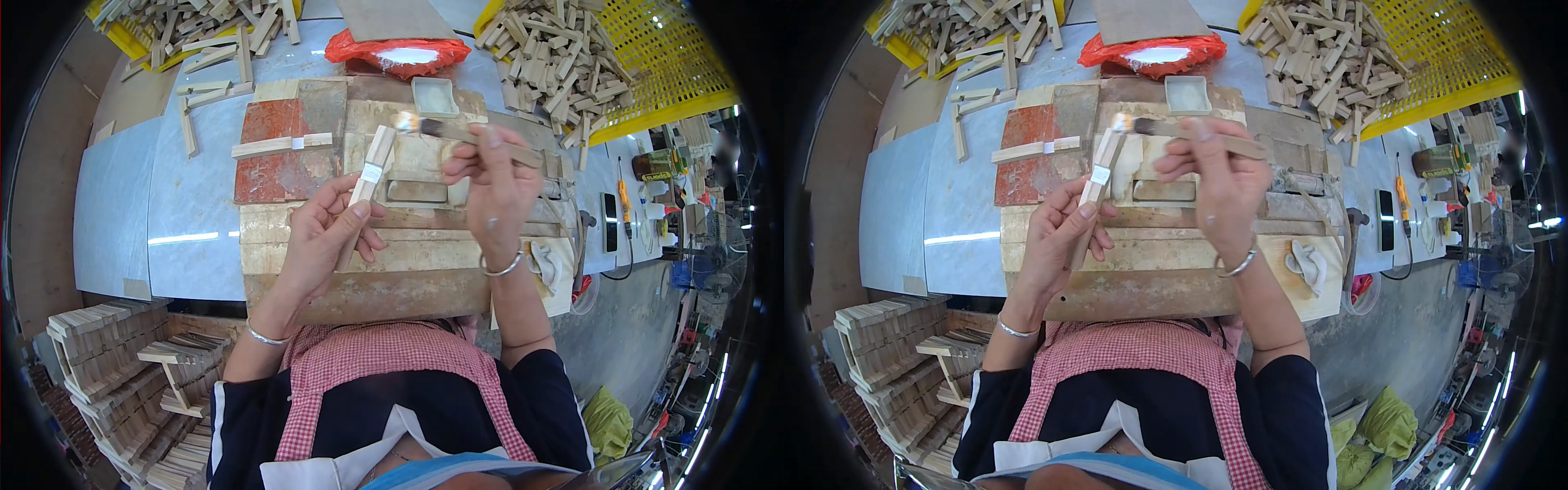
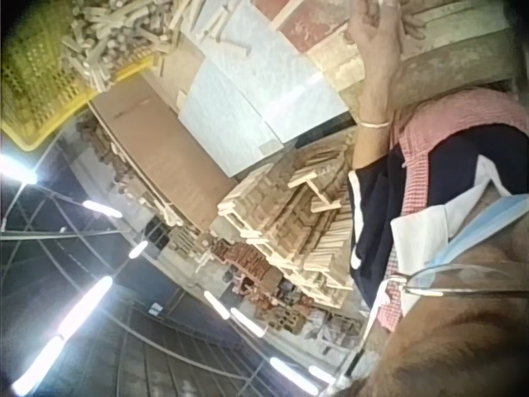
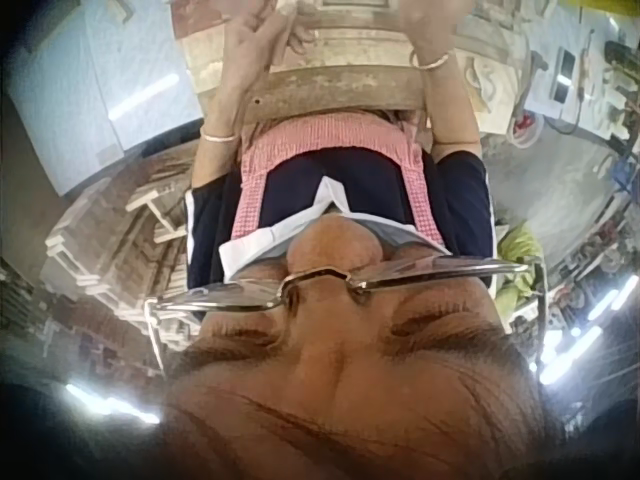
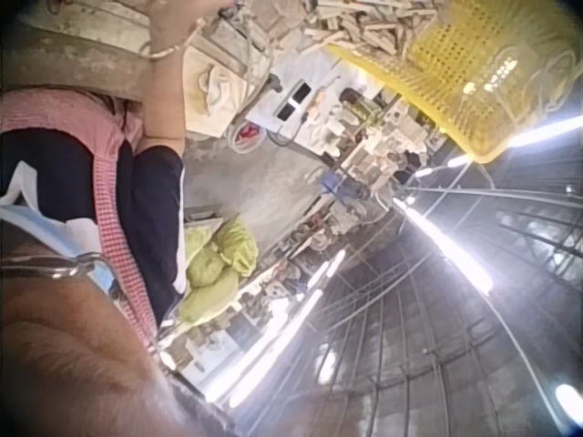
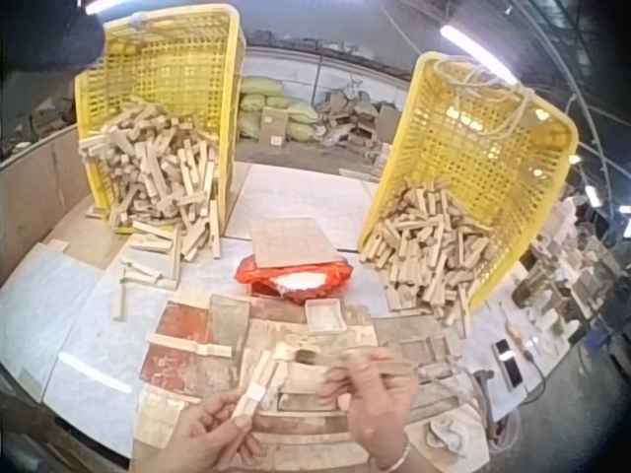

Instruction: Assembling small wooden frames by gluing and hammering components together on a workbench.

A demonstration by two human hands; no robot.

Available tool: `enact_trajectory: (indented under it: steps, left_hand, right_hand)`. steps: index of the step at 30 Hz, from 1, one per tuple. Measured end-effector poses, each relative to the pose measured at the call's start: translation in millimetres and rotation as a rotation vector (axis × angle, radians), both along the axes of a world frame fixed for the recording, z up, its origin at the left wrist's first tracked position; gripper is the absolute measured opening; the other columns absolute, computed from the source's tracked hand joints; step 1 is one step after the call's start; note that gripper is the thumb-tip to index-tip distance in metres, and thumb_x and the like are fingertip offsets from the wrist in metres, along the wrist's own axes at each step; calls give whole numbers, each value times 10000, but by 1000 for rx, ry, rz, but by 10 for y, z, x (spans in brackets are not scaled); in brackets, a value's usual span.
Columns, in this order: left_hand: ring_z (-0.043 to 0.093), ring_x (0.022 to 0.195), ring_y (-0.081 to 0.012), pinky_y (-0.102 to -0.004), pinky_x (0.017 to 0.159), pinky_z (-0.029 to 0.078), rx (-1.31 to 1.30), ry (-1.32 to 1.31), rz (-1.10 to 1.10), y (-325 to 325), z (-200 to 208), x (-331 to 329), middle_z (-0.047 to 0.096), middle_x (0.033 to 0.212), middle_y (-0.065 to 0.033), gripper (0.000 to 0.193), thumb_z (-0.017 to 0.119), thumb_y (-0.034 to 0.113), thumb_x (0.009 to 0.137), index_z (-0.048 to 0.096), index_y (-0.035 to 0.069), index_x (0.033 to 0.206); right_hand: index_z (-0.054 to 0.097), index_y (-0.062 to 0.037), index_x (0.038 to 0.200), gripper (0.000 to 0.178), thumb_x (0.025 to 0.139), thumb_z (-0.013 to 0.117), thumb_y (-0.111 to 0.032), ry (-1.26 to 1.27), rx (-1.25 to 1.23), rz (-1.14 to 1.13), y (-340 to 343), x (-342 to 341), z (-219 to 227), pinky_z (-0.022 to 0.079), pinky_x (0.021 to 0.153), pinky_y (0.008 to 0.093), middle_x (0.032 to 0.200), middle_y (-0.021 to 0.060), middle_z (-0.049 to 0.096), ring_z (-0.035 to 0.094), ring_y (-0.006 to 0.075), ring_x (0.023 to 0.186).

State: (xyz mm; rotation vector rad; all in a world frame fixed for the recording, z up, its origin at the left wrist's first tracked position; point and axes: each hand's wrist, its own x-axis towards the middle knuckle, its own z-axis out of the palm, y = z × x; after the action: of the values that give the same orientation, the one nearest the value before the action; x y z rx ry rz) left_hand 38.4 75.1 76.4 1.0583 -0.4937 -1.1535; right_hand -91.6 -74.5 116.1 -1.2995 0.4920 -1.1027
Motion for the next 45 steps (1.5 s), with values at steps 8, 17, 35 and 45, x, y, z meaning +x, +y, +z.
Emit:
enact_trajectory:
  steps: [8, 17, 35, 45]
  left_hand:
    - [654, 676, -169, -232, 528, 532, -39, 226, -66, 4, 42, 32, 647, 1012, -174, 401, 556, 123, 941, 422, -14, 1293]
    - [626, 660, -136, -222, 522, 500, 33, -88, 1, 58, -81, -9, 646, 1031, -159, 297, 543, 126, 938, 466, 26, 1207]
    - [624, 807, -164, -248, 655, 483, 7, -337, 216, 189, -136, 418, 638, 972, -117, 439, 611, -17, 856, 441, 16, 1260]
    - [546, 799, -111, -246, 683, 476, 116, -492, 213, -1, -104, 917, 612, 1030, -75, 267, 629, 52, 866, 570, 1, 1121]
  right_hand:
    - [621, 54, 999, 298, 961, 531, -228, -82, 203, 81, -122, -212, -31, 485, 506, 245, 768, 123, 641, 609, 150, 587]
    - [628, 27, 962, 195, 917, 570, -154, -67, 692, -87, -1318, -262, -833, 436, 545, 220, 760, 66, 602, 554, 120, 643]
    - [616, 9, 836, 98, 837, 595, -87, 526, 448, -140, -1829, -815, -510, 545, 579, 296, 770, 110, 647, 648, 187, 653]
    - [661, -48, 1001, 285, 804, 571, -232, 1662, -243, -803, -3122, -2038, -896, 511, 819, 459, 991, 204, 673, 647, 367, 953]
